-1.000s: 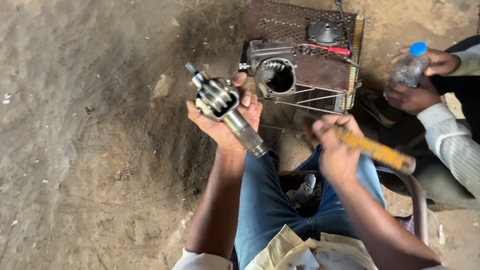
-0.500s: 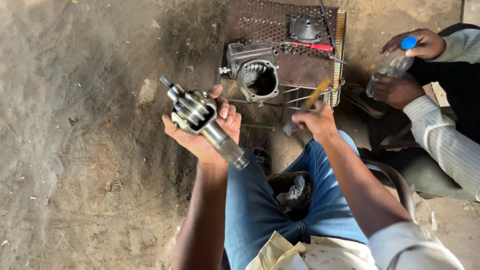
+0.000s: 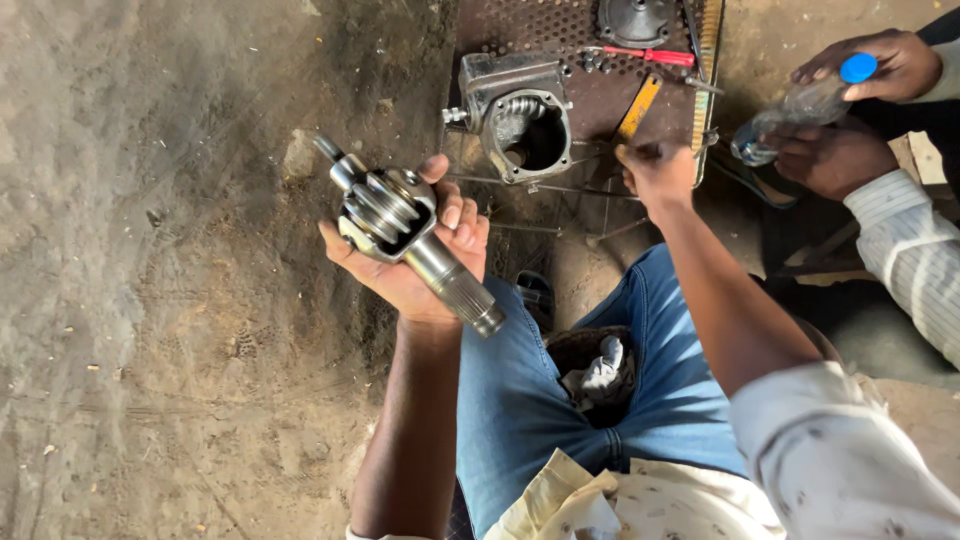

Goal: The person sits and uses a yellow file to smooth the surface of a cylindrical metal part held in the left hand. They wipe the part with a white cloth, then continue filing different sections of the metal component.

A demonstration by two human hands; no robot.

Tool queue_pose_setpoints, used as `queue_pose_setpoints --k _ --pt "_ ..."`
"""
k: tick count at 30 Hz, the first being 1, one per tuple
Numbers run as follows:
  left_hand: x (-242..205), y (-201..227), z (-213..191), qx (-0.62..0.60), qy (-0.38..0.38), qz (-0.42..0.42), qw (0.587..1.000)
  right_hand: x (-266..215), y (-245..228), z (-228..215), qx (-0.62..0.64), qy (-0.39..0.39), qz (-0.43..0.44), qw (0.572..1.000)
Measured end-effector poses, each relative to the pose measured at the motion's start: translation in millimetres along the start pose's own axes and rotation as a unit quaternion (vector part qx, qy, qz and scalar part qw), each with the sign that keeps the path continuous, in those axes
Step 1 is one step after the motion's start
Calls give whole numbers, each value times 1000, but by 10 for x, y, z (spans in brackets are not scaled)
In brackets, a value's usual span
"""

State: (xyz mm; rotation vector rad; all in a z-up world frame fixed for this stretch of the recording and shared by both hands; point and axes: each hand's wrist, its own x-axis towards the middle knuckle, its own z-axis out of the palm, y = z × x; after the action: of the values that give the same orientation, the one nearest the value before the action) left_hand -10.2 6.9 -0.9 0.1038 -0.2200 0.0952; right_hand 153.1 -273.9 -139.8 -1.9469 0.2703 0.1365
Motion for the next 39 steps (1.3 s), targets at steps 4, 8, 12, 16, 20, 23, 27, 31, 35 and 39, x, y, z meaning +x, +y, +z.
queue_pose_setpoints --k 4,8,12,16,20,23,27,31,35,39 --pt "12 -1 -10 6 4 1 1000 -714 -84 -274 -261 -206 -86 939" --pt "1 11 -13 5 1 -7 1000 -1602 265 -335 -318 -464 -176 808" --pt "14 8 -3 11 8 -3 1000 -2156 551 -254 -410 -378 -265 787" --pt "57 3 -26 -19 5 35 999 -2076 224 -374 -459 -455 -35 762" --pt "71 -14 -39 -21 1 43 999 -1821 -434 -807 -176 -401 -182 880" --pt "85 -29 -51 -22 -28 30 999 -1746 -769 -957 121 -354 -50 926" --pt "106 -60 -40 -19 2 48 999 -1784 -1120 -686 192 -244 -174 934" --pt "113 -71 -88 30 80 92 992 -2167 -1529 -139 -29 -134 -374 917" --pt "135 -39 -219 99 62 145 983 -2581 -1736 371 -114 -59 -498 858" --pt "109 -25 -362 79 51 138 986 -2630 -1743 410 -126 -11 -532 837"
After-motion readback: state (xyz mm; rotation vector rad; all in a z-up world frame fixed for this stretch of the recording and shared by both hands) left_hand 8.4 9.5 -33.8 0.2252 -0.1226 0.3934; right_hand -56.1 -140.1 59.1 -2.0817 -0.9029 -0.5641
